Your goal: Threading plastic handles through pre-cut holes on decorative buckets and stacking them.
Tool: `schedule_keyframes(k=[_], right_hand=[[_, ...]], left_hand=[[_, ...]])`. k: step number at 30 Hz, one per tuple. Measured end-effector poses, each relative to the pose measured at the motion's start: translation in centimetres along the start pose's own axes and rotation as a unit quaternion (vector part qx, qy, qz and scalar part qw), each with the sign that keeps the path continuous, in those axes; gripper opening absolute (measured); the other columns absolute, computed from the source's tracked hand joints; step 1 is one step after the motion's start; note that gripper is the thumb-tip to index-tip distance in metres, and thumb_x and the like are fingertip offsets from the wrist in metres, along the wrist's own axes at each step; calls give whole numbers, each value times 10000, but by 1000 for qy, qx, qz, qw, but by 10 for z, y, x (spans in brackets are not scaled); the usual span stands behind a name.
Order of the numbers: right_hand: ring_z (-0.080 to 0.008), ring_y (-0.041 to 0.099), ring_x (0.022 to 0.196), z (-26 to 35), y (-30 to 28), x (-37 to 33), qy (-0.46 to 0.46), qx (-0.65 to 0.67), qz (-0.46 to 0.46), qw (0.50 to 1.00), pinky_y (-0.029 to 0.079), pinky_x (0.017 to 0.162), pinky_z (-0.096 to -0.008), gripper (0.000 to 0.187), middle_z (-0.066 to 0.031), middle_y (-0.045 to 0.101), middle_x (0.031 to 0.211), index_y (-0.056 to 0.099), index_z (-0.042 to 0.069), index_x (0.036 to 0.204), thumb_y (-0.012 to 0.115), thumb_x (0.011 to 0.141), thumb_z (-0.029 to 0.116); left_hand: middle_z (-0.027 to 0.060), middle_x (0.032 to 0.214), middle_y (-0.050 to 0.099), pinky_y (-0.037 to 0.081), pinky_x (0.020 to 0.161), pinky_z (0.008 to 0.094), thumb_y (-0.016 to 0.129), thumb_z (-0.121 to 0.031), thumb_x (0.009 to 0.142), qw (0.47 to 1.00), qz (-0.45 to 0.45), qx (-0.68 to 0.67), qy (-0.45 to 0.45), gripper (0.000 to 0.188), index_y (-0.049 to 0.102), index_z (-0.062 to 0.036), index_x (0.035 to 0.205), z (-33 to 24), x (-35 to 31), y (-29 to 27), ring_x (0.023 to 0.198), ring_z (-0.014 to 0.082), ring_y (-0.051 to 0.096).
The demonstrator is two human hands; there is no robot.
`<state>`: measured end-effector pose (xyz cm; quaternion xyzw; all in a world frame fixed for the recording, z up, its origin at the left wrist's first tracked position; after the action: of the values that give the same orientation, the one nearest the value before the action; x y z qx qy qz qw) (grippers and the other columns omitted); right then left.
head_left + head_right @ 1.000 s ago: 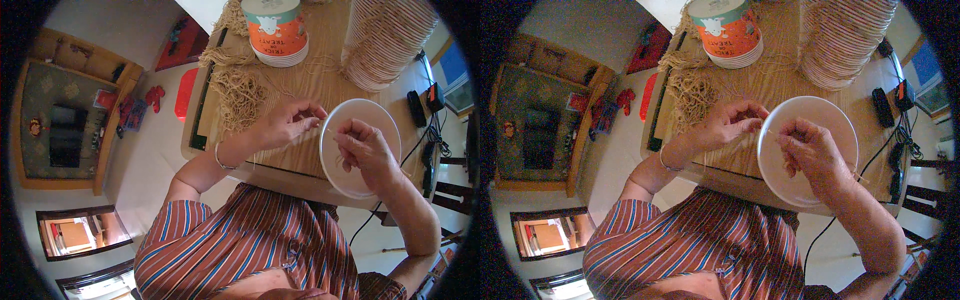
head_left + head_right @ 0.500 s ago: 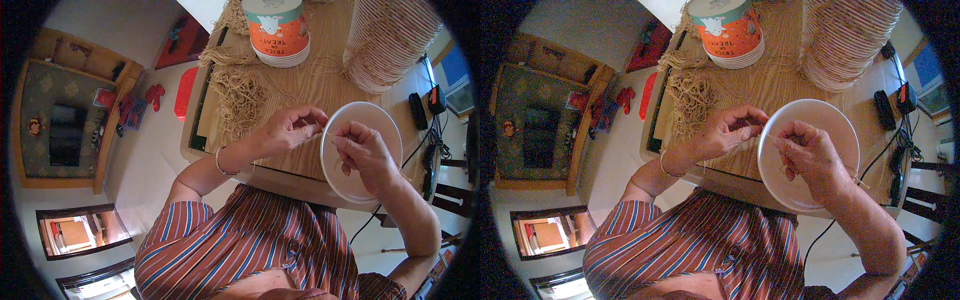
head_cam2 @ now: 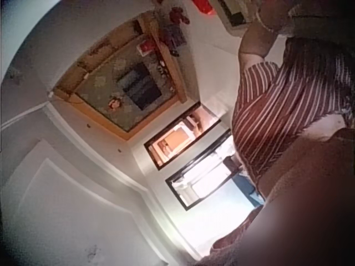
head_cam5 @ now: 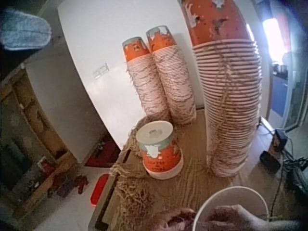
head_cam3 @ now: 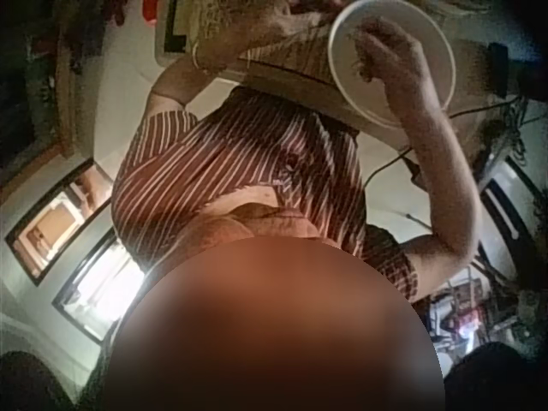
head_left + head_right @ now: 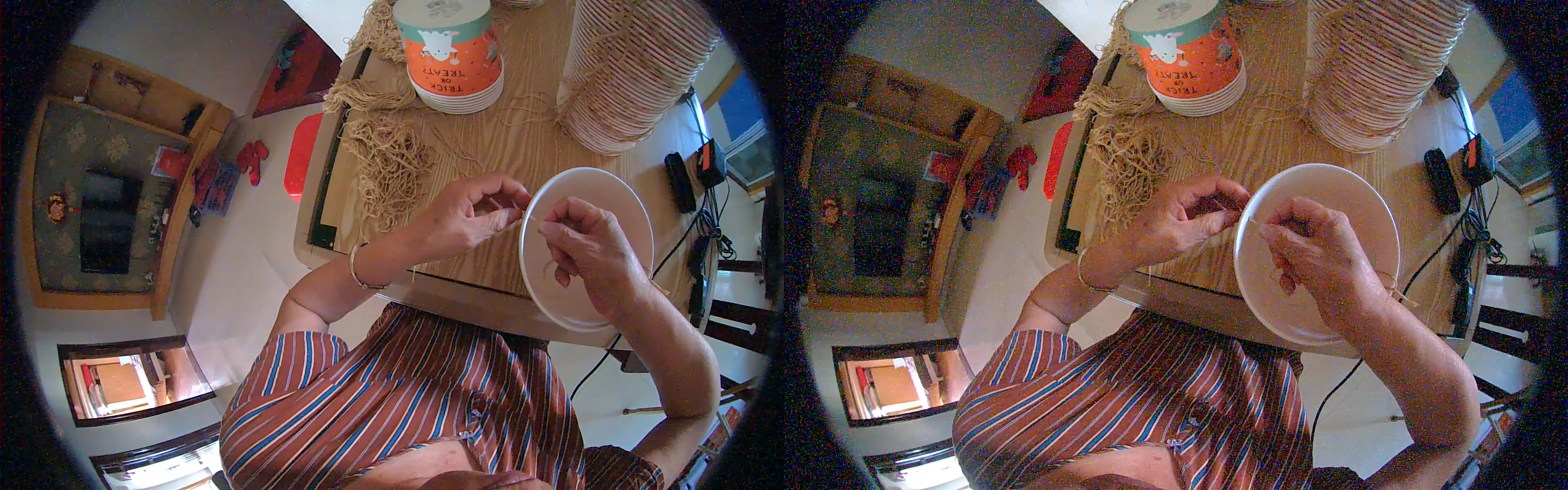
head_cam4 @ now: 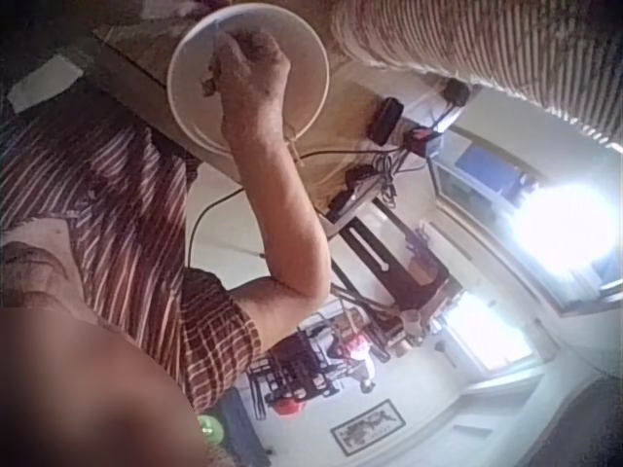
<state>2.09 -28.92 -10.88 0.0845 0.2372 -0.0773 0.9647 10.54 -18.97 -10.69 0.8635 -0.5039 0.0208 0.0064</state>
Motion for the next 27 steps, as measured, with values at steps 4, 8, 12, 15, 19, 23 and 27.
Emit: schedule_keyframes(k=[4,8,12,15,19,23,27], right_hand=[[-85,519,517,1,1,1,8,-21,-10,1000,435,424,-231,113,-11,559,690,608,21,915,609,900,133],[-86,522,520,0,1,3,4,-31,-12,999,436,425,-234,124,-13,566,688,610,21,912,610,900,144],[-84,523,521,3,4,4,-4,-23,3,1000,438,429,-233,123,-15,570,694,611,19,913,604,903,141],[-82,523,522,6,8,5,-10,-30,14,999,438,432,-231,115,-15,572,699,611,19,912,600,902,133],[-83,522,519,5,10,6,-5,-22,15,1000,436,430,-228,104,-15,576,706,615,22,917,593,901,122],[-85,520,517,5,11,7,-1,-16,7,1000,433,419,-231,103,-18,580,711,618,22,918,593,899,120],[-86,521,520,6,12,7,-3,-14,7,1000,433,414,-235,107,-18,578,708,617,20,914,597,898,123]], left_hand=[[41,1001,638,486,848,263,590,-33,890,1000,-1,25,-14,230,580,-25,1120,0,-2,-2,941,107,602],[40,1028,633,480,884,283,589,-7,868,998,3,46,-35,263,585,-30,1130,0,-3,-1,972,121,599],[37,1022,635,480,881,279,615,-31,868,998,1,68,-13,246,596,-29,1113,-2,-3,-2,965,121,601],[36,1018,641,480,880,275,642,-40,858,996,-9,90,-5,224,612,-31,1080,-1,-4,-2,962,119,604],[35,903,659,511,755,253,657,-15,839,989,-52,122,65,147,630,-27,982,-10,-5,-6,830,103,628],[40,894,654,511,755,253,660,3,825,984,-68,132,96,141,633,-33,959,-14,-7,-6,837,108,631],[43,880,645,510,755,255,664,12,817,982,-72,137,107,141,626,-33,945,-14,-6,-6,827,117,629]])
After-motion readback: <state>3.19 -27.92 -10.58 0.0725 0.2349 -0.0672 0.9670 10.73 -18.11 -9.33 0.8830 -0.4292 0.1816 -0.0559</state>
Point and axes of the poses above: each hand's wrist, its own x-axis towards the middle knuckle, its own y-axis out of the palm, z = x × y, the point moved 10 cm from there along x, towards the middle knuckle
